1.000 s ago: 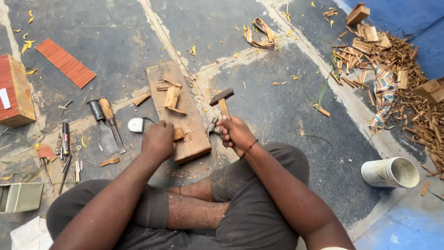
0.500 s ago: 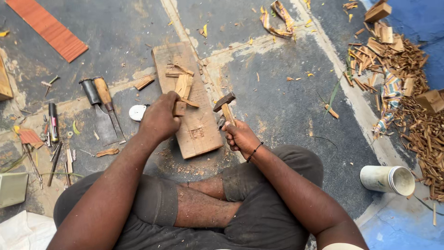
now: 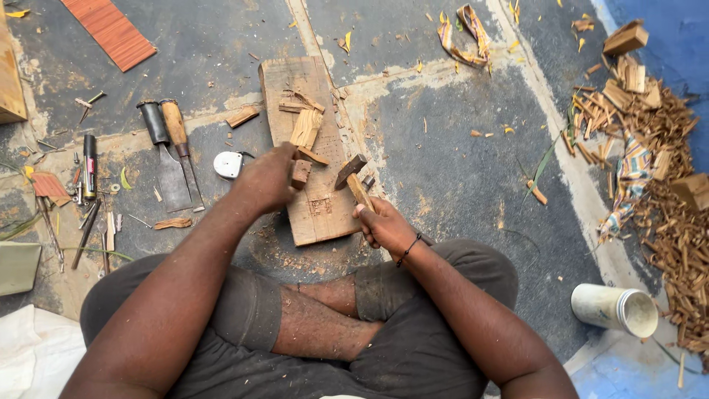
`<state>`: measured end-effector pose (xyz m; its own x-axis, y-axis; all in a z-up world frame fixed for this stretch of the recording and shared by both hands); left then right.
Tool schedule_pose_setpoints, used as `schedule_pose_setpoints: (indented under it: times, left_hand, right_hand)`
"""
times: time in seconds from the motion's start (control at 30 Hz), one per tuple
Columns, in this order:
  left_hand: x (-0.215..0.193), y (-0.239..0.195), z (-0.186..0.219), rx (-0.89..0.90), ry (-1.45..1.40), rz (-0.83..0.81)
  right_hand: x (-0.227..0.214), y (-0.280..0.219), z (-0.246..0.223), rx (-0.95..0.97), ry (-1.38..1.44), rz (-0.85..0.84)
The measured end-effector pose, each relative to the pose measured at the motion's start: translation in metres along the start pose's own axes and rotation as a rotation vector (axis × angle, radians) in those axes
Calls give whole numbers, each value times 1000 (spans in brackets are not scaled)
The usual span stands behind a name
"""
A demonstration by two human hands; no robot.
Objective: The person sits cross-legged on the ground and uses a hammer and chisel to carve a small wooden block. They repeatedly strike the chisel to remove wood shavings, occasionally pausing to inspect the piece or adjust its position on a wooden base.
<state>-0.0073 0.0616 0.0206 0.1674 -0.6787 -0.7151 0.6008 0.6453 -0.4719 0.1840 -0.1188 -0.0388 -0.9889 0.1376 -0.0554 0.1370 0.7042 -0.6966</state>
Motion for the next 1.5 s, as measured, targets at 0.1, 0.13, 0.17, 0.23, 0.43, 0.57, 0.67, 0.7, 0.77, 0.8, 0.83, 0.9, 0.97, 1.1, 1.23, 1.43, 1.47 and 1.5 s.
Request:
schedule_pose_setpoints:
  times: [0.1,0.13,0.17,0.23,0.43,0.57,0.67,0.7,0.77,0.8,0.83,0.9,0.97,1.1,1.23,1.43,1.47,1.5]
  left_hand:
    - [-20,0,-22,-49,12,188]
    - [-29,1,-28,-17,-1,278]
    - [-37,2,-33,16,-12,368]
    - [-53,14,-41,117,-58,511]
    - [-34,88,-40,368,33,708]
    - [-16,102,-32,381,107,829]
    - [-15,98,-40,323,91,819]
    - [-20,100,-42,293,83,799]
    - [-26,102,-46,187,-15,723]
    - [-28,102,-45,135,-64,680]
    - [-34,98,-41,218,-94,753]
    - [-38,76,-39,359,-165,896]
    - [-45,63,-28,420,-249,885]
    - [-37,33,-7,509,-456,734]
    - [-12,8,15,554,-509,243]
    - [43,-10,20,574,75,-65]
    - [47,-6,16,497,154,-83]
    - [49,-3,10,419,231,-103]
  right_hand:
    - [1,-4,4,-26,-12,9]
    - [1,-3,2,-35,4,1]
    - [2,-3,1,-43,19,-8]
    - [4,2,-6,-82,-42,-10]
    - [-1,10,-10,-236,-425,110]
    - [-12,15,-13,-293,-539,149]
    - [-21,24,-14,-197,-531,125]
    - [-21,27,-14,-177,-525,114]
    - [-23,31,-10,-133,-505,96]
    - [-24,34,-9,-134,-514,92]
    - [-26,38,-9,-134,-523,87]
    - [-30,39,2,-96,-522,65]
    - [-32,44,3,-52,-479,58]
    - [-34,48,6,-73,-533,98]
    - [-35,47,4,-107,-557,120]
    - [-35,30,4,-153,-820,191]
    - [-33,29,4,-175,-869,194]
    - [-31,27,4,-218,-942,208]
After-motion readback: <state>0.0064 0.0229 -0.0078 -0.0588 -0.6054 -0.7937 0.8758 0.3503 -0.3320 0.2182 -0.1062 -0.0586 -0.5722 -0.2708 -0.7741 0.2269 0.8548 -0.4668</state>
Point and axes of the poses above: each hand's wrist, its own y-axis towards the middle knuckle, its own x-axis out of the palm, z = x × y, the point moved 3 cm from there along y, towards the middle knuckle, and after that the axes turned 6 degrees about x, right-handed, at the moved point
